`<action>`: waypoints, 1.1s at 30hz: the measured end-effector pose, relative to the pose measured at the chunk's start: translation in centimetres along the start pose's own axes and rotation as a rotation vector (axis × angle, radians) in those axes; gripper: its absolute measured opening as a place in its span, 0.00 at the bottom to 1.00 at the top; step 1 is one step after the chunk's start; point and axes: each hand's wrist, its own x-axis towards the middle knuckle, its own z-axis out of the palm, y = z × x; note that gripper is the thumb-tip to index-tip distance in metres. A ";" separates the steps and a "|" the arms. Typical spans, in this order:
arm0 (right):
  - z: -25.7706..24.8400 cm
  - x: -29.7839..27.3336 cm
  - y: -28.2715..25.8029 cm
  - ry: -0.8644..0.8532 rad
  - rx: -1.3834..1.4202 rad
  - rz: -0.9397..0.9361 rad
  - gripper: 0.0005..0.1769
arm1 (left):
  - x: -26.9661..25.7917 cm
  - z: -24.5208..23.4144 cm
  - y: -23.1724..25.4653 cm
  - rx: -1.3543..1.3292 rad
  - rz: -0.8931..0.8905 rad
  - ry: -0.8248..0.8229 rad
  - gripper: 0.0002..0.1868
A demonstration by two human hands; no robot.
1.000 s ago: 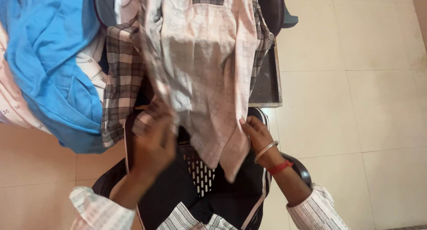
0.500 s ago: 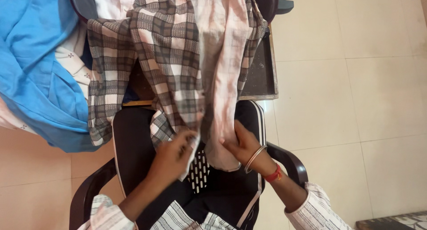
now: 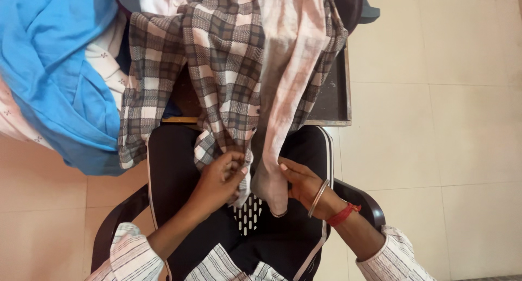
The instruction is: The person folds a pair of jeans by hand, smoothing them out and rolling them, then places them into a suitcase; they then pick up a plaid shirt and button the bottom button.
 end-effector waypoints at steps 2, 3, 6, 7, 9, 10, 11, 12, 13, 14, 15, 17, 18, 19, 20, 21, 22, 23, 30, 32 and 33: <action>0.3 0.4 0.4 0.005 0.007 -0.031 0.26 | 0.5 0.7 -0.5 -0.023 0.099 -0.025 0.16; 0.4 0.7 0.7 0.016 0.022 -0.054 0.23 | 0.5 0.9 -0.7 -0.030 0.093 -0.041 0.15; 0.8 1.5 1.6 0.050 -0.078 -0.218 0.16 | 0.5 1.5 -1.1 -0.062 0.089 -0.095 0.14; 0.9 1.6 1.7 0.058 -0.137 -0.288 0.13 | 0.4 1.6 -1.1 -0.086 0.097 -0.105 0.13; 1.5 1.5 1.5 0.199 -0.530 -0.407 0.09 | 0.4 1.6 -0.8 -0.077 0.146 -0.109 0.12; 1.9 1.1 1.4 0.269 -0.727 -0.458 0.07 | 0.2 1.5 -0.7 -0.049 0.181 -0.100 0.12; 2.4 0.7 1.2 0.261 -0.779 -0.533 0.08 | 0.1 1.4 -0.6 -0.021 0.216 -0.092 0.12; 2.9 0.3 0.9 0.249 -0.833 -0.613 0.09 | -0.1 1.3 -0.3 0.037 0.237 -0.065 0.13; 3.3 0.1 0.6 0.237 -0.885 -0.693 0.10 | -0.2 1.3 -0.1 0.095 0.257 -0.038 0.14; 3.7 0.0 0.4 0.197 -0.897 -0.749 0.12 | -0.4 1.3 0.0 0.152 0.275 -0.013 0.15; 4.0 -0.1 0.3 0.157 -0.908 -0.804 0.14 | -0.5 1.2 0.1 0.193 0.301 0.022 0.17; 4.2 -0.3 0.2 0.078 -0.901 -0.809 0.16 | -0.4 1.1 0.2 0.277 0.360 0.088 0.20; 4.2 -0.3 0.2 0.037 -0.883 -0.758 0.16 | -0.3 1.0 0.2 0.276 0.345 0.088 0.19; 4.1 -0.3 0.4 -0.004 -0.864 -0.707 0.16 | -0.2 0.9 0.2 0.275 0.330 0.088 0.18; 4.0 0.0 0.4 -0.039 -0.636 -0.549 0.19 | 0.0 0.7 0.1 0.275 0.313 0.091 0.16; 3.7 0.3 0.5 -0.071 -0.410 -0.389 0.22 | 0.2 0.4 0.0 0.238 0.358 0.091 0.14; 3.4 0.4 0.7 -0.094 -0.182 -0.225 0.25 | 0.5 0.1 0.0 0.201 0.401 0.085 0.12; 3.0 0.6 0.8 -0.081 -0.128 -0.232 0.22 | 0.7 -0.1 -0.1 0.164 0.443 0.078 0.10; 1.5 1.2 0.9 -0.059 -0.100 -0.247 0.17 | 1.1 0.1 -0.2 0.137 0.405 0.089 0.08; 1.7 1.5 1.2 -0.067 -0.077 -0.225 0.16 | 1.0 0.5 -0.6 0.098 0.369 0.056 0.08; 1.8 1.7 1.5 -0.066 -0.050 -0.208 0.15 | 0.8 0.5 -0.8 0.084 0.333 0.043 0.08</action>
